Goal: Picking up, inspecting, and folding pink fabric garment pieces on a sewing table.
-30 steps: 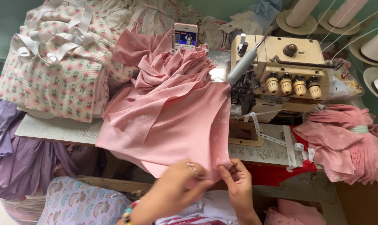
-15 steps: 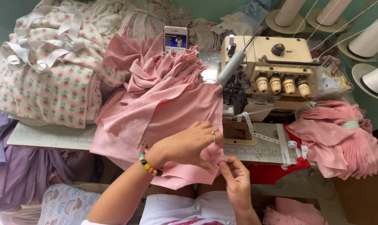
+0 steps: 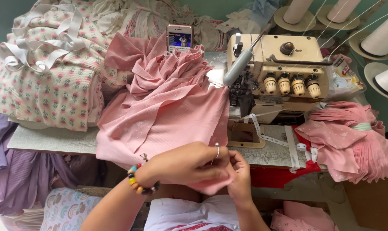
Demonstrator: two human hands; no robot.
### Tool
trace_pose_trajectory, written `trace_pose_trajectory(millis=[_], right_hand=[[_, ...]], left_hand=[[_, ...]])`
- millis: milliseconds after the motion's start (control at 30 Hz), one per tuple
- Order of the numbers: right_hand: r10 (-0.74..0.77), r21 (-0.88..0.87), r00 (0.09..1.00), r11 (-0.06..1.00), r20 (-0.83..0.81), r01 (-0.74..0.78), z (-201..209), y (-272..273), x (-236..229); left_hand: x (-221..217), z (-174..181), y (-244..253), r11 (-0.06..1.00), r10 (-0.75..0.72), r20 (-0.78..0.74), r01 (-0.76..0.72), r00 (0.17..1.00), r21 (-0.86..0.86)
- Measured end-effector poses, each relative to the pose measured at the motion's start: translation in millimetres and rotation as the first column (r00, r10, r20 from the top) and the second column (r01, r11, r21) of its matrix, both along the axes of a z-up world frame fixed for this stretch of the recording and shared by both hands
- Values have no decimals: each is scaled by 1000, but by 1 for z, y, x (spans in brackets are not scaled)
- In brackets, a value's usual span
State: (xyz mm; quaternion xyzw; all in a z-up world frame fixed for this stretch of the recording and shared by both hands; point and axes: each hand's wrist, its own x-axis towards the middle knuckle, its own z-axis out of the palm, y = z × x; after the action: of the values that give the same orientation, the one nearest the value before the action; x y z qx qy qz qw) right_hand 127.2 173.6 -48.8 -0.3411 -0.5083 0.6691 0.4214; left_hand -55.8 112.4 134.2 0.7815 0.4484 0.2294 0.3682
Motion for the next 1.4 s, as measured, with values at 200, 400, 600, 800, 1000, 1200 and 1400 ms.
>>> trace_pose_trajectory(millis=[200, 400, 600, 800, 1000, 1200, 1400], right_hand=[[-64, -108, 936, 994, -347, 28, -4, 1, -9], [-31, 30, 976, 999, -217, 39, 12, -2, -4], [-2, 58, 940, 998, -341, 24, 30, -11, -4], [-55, 17, 987, 998, -152, 58, 35, -21, -16], [-226, 81, 971, 969, -77, 232, 8, -17, -17], [-248, 142, 967, 957, -65, 255, 3, -17, -13], [-201, 278, 979, 938, -42, 205, 2, -17, -13]], left_hand=[[-2, -56, 29, 975, 216, -150, -207, 965, 75], [-14, -47, 42, 967, 90, -49, -76, 995, 241], [-17, -43, 63, 959, -90, -192, 137, 977, 247], [-18, -41, 62, 987, 105, -267, -67, 958, 146], [-23, -44, 67, 984, 167, -260, -179, 951, -23], [-24, -44, 68, 971, 201, -92, -211, 975, -113], [-25, -39, 61, 990, 115, 31, -112, 993, -89]])
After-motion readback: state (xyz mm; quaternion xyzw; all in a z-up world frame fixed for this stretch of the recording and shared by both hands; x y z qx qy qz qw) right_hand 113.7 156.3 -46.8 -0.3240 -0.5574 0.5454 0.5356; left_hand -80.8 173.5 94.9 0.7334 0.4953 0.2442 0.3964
